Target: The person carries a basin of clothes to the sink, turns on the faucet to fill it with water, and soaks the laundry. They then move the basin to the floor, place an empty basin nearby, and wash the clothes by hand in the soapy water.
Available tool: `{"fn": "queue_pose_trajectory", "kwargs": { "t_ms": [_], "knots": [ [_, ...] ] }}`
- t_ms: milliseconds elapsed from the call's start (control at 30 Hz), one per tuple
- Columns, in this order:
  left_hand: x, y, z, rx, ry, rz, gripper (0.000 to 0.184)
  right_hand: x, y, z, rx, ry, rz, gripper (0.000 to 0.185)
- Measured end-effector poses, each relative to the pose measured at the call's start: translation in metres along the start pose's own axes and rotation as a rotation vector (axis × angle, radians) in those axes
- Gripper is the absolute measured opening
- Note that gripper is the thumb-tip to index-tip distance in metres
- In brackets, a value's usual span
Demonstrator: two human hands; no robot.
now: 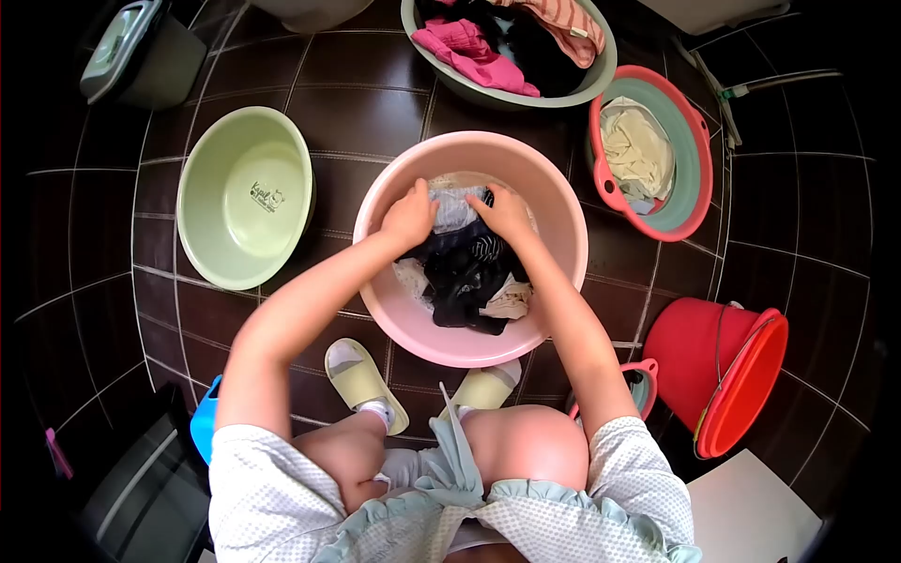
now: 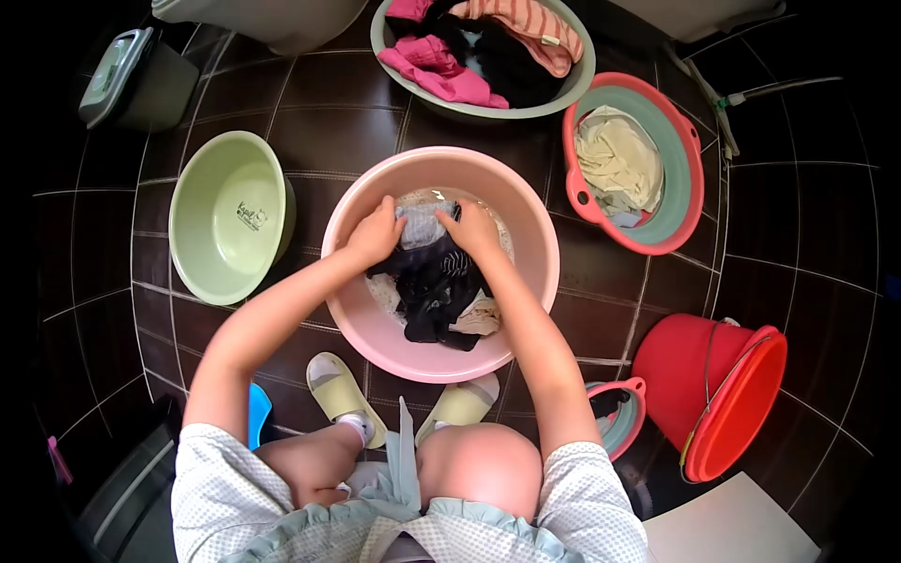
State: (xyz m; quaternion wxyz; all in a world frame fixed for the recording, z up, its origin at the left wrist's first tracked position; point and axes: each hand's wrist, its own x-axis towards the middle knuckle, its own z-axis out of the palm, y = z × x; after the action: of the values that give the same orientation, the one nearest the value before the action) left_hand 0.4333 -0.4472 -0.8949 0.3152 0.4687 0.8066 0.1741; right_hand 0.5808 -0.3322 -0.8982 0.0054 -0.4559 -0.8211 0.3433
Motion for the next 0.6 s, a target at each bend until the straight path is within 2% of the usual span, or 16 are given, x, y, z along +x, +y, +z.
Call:
{"fn": "queue_pose_trajectory", "kwargs": {
  "t_ms": [67, 133, 233, 300, 433, 467, 567, 600],
  "knots": [
    [0.004, 0.003, 0.012, 0.111, 0.042, -0.020, 0.028, 0.001, 0.003, 0.019, -0.191, 0.072, 0.013, 0.050],
    [0.013, -0.007, 0.034, 0.227, 0.101, 0.011, 0.029, 0.004, 0.007, 0.030, -0.254, 0.081, 0.044, 0.049],
    [0.020, -0.022, 0.048, 0.322, 0.154, 0.195, 0.031, 0.005, 0.012, 0.037, -0.329, 0.067, 0.104, 0.053],
    [0.022, -0.027, 0.051, 0.431, 0.121, 0.241, 0.026, 0.005, 0.015, 0.043, -0.411, 0.110, 0.046, 0.056],
    [0.024, -0.017, 0.052, 0.688, -0.034, 0.232, 0.020, 0.013, 0.005, 0.047, -0.552, 0.025, 0.114, 0.056],
    [0.027, -0.025, 0.065, 0.665, 0.079, 0.264, 0.014, 0.015, 0.002, 0.047, -0.559, 0.008, 0.136, 0.053],
    [0.032, -0.017, 0.060, 0.522, -0.009, 0.151, 0.016, 0.017, 0.010, 0.033, -0.207, -0.040, 0.060, 0.050],
    [0.033, -0.015, 0.055, 0.310, -0.023, 0.119, 0.018, 0.016, 0.020, 0.034, -0.029, 0.031, 0.007, 0.048]
  ]
}}
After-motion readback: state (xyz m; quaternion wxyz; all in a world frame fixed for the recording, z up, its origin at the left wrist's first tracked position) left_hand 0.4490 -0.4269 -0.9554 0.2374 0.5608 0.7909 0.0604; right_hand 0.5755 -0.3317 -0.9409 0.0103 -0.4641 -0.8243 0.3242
